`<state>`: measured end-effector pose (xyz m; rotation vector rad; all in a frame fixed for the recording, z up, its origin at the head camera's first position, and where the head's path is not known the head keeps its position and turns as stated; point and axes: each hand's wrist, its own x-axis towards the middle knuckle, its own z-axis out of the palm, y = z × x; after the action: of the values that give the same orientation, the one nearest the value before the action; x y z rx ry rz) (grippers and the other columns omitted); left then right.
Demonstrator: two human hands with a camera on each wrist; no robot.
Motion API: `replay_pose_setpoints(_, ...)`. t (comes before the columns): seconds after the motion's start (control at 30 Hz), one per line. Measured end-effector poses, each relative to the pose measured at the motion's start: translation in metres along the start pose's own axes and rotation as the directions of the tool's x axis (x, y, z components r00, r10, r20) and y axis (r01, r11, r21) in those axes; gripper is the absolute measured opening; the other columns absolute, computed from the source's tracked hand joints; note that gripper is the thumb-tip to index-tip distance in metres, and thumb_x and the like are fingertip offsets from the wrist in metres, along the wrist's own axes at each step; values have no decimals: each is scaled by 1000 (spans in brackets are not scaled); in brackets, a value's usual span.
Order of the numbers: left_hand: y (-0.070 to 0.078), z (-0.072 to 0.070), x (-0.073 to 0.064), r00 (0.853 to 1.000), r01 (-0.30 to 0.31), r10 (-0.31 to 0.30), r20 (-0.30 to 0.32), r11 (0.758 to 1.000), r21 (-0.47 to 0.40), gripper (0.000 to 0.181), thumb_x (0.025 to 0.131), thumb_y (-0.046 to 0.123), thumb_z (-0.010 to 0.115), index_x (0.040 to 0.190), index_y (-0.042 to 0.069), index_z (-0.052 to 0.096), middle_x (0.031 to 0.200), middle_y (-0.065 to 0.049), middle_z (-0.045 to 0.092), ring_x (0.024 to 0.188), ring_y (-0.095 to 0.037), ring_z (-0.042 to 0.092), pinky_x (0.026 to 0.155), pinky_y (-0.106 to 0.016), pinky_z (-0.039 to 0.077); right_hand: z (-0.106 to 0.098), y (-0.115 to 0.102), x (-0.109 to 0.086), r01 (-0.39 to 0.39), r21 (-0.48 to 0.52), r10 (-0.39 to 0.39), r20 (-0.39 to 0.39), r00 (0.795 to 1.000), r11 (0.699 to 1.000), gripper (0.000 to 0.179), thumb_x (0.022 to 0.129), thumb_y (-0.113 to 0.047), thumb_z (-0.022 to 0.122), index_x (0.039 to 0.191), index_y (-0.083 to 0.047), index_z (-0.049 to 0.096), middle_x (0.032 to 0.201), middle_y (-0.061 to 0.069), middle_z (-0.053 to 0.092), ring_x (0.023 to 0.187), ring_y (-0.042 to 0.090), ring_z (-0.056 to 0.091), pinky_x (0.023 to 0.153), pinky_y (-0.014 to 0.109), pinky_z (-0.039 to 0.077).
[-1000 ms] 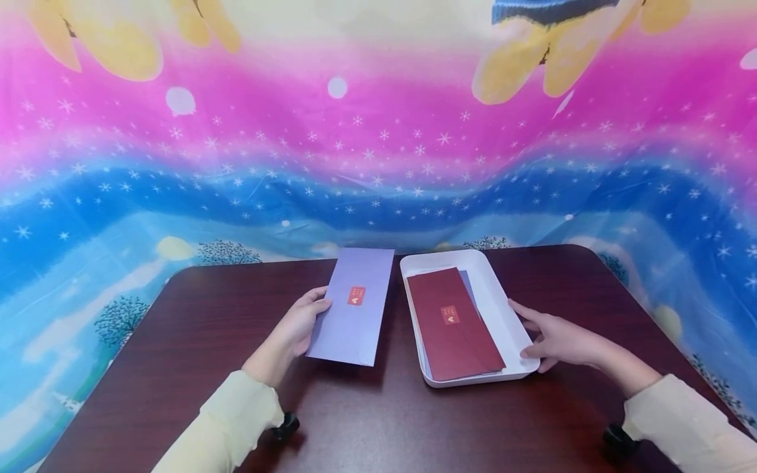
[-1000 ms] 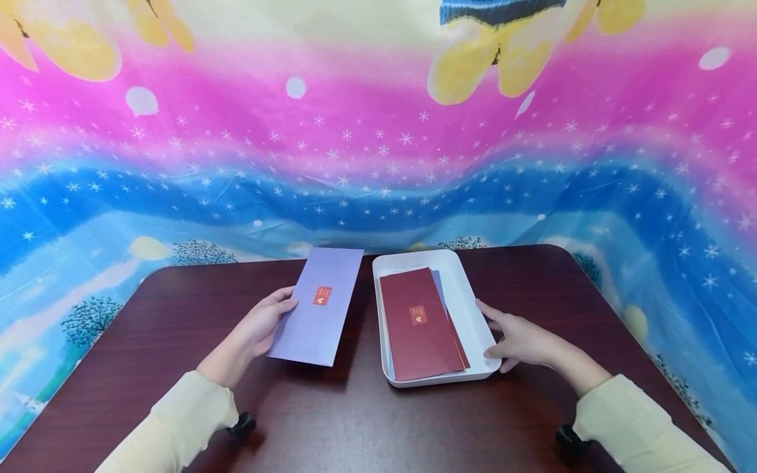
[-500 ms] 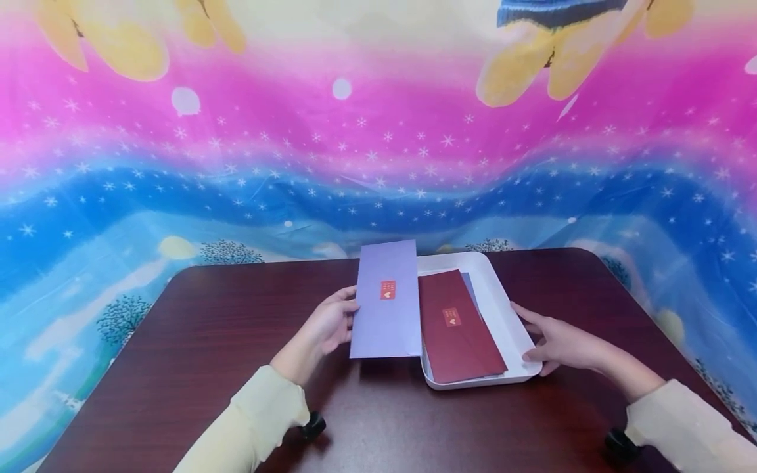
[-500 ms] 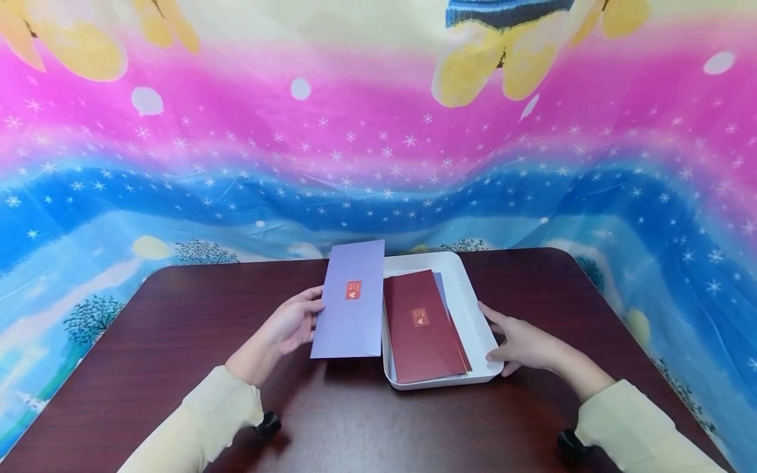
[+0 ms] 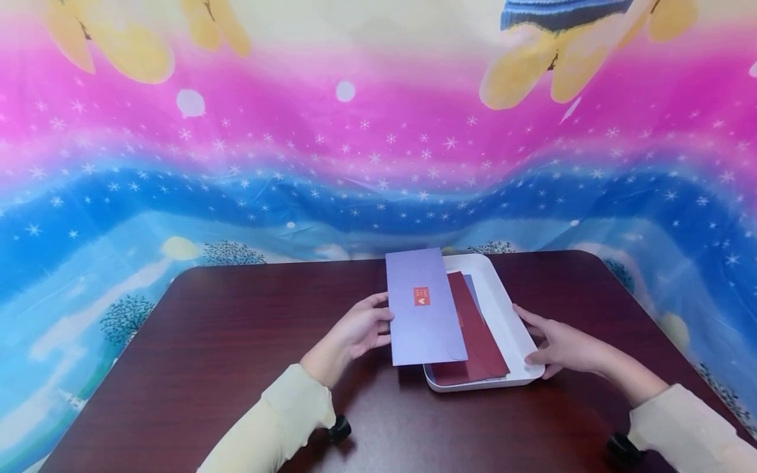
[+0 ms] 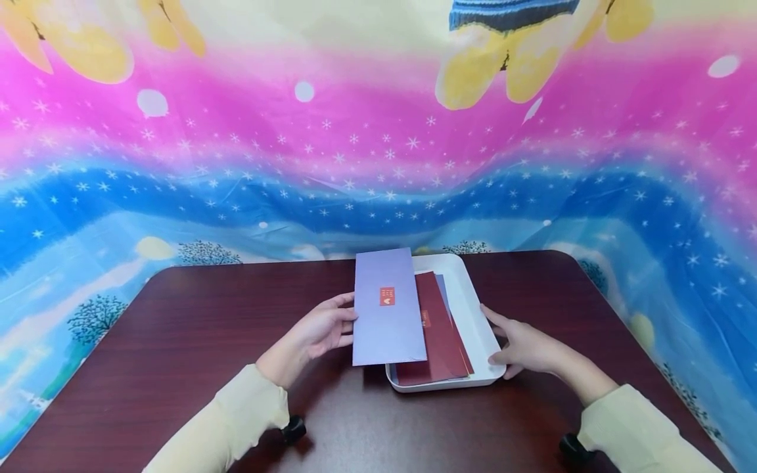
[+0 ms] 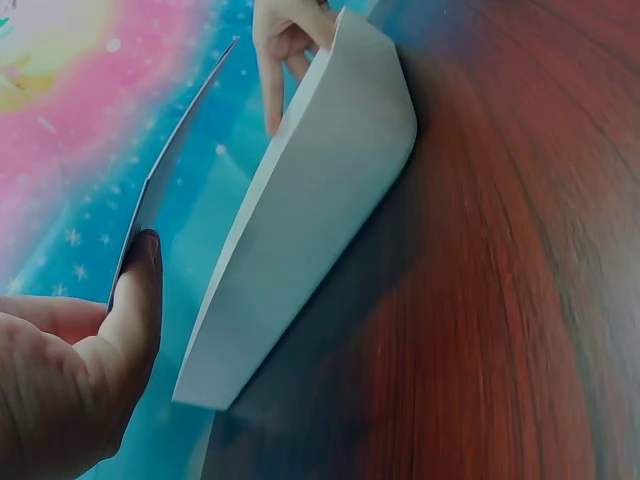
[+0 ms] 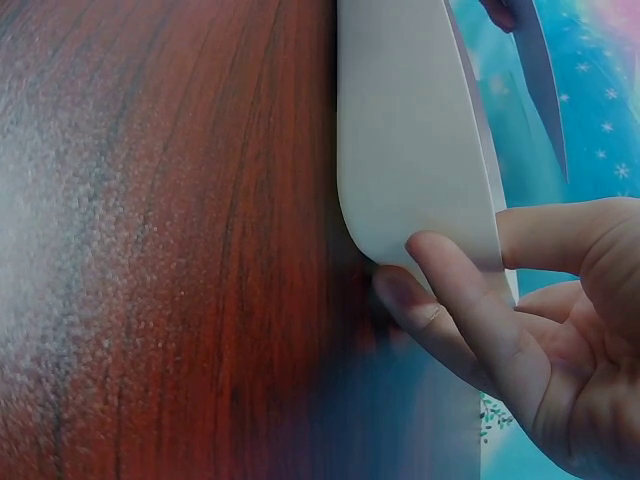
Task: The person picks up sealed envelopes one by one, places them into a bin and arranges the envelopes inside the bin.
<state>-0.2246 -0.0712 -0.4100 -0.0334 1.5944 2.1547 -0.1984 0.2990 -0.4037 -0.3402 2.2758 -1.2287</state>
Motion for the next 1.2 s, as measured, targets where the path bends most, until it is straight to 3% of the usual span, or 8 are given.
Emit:
replay_pose_setpoints(0.2, -5, 14, 8, 998, 14, -14, 59, 1000, -11, 59, 98, -10, 44, 154, -3, 27, 127, -21, 63, 103, -25, 64, 102, -53, 48, 0, 0, 0, 8, 5, -8, 0, 1000, 1000, 102, 89, 5, 72, 160, 5, -1, 148, 49, 27, 92, 31, 66, 66, 46, 61)
replay_pose_setpoints(0.53, -11, 31, 14, 987, 23, -20, 162, 1000, -17, 65, 97, -16, 40, 157, -4, 21, 133, -26, 57, 106, -24, 63, 108, -53, 42, -1, 2, 0, 27, 9, -27, 1, 1000, 1000, 101, 89, 7, 70, 160, 5, -2, 147, 49, 28, 92, 32, 66, 64, 47, 60)
replay_pose_setpoints(0.77, -16, 42, 17, 986, 51, -46, 161, 998, -23, 63, 100, -14, 37, 158, -2, 20, 138, -30, 52, 116, -30, 60, 109, -53, 40, 1, 2, 0, 16, 11, -16, -1, 1000, 1000, 102, 88, 7, 70, 160, 5, -2, 147, 49, 28, 91, 32, 67, 64, 47, 60)
replay_pose_setpoints(0.93, -17, 46, 17, 988, 59, -53, 144, 997, -39, 61, 101, -11, 35, 158, -3, 18, 144, -35, 48, 129, -41, 54, 110, -55, 38, 2, 1, 1, 13, 5, -13, -4, 1000, 1000, 102, 88, 7, 70, 160, 5, -2, 147, 49, 28, 91, 31, 67, 63, 46, 60)
replay_pose_setpoints(1.2, -8, 49, 3, 990, 99, -89, 109, 991, -86, 67, 100, -6, 38, 160, -5, 9, 157, -35, 29, 142, -53, 33, 115, -62, 27, 1, 0, 0, 1, 14, -1, -3, 1000, 1000, 102, 89, 7, 70, 160, 5, -2, 148, 49, 27, 92, 31, 67, 64, 47, 60)
